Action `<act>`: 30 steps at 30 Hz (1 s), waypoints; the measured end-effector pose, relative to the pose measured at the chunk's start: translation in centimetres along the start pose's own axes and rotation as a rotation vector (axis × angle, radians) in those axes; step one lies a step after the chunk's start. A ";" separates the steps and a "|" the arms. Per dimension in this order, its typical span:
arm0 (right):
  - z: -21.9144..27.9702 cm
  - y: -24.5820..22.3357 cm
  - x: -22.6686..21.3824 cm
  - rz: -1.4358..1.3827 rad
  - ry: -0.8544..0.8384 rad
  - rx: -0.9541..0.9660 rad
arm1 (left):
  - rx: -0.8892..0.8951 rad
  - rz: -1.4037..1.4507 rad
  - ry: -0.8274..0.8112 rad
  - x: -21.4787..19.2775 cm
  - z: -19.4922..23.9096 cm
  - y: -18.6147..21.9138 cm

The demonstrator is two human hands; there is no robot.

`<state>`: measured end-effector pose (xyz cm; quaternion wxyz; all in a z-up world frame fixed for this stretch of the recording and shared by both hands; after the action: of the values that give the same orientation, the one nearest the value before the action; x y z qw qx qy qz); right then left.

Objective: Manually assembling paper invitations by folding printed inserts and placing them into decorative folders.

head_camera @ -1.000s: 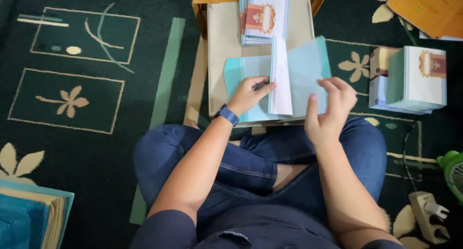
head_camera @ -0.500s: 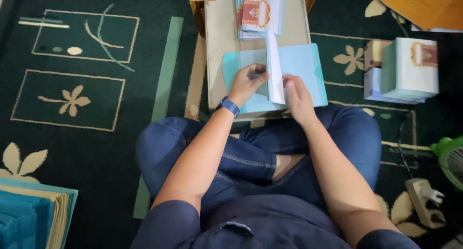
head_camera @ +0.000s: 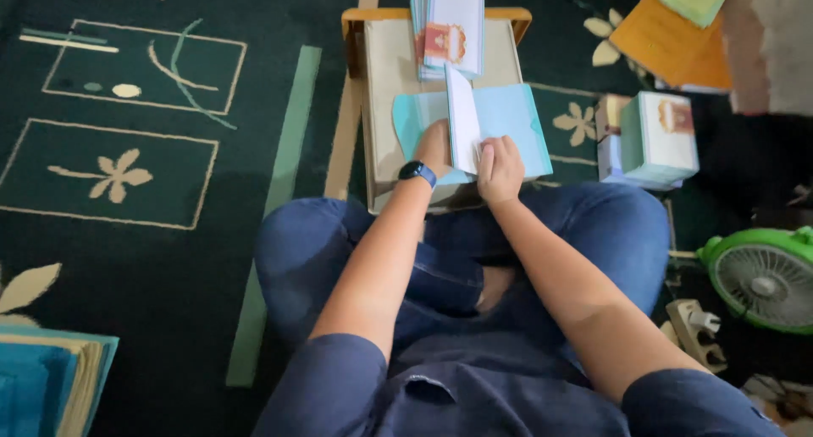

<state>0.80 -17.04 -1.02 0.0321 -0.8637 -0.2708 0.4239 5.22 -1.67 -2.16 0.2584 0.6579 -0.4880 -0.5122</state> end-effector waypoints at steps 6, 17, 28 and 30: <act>-2.0 0.5 2.5 0.088 0.012 -0.032 | -0.022 -0.093 -0.028 -0.3 -3.3 -2.8; -6.0 -0.4 6.7 0.099 0.053 -0.025 | -0.043 -0.078 -0.051 -1.8 -6.8 -8.0; -6.1 2.0 6.8 -0.034 -0.045 0.039 | -0.674 -0.365 0.156 -11.2 4.9 -6.0; -6.3 1.9 6.0 -0.021 -0.132 0.049 | -0.589 -0.185 0.192 -10.0 3.8 -8.9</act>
<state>9.31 -14.59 -1.84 0.0395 -0.8298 -0.2711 0.4861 5.06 11.46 -6.70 0.4348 0.6415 -0.2305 -0.5884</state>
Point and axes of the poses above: each hand's wrist, its own z-axis away from the middle knuckle, its own x-axis out of the palm, y = z × x, the point moved 4 cm from there along -z, towards the middle knuckle, and after that the axes turned 3 degrees about z, right-handed, at the moved point
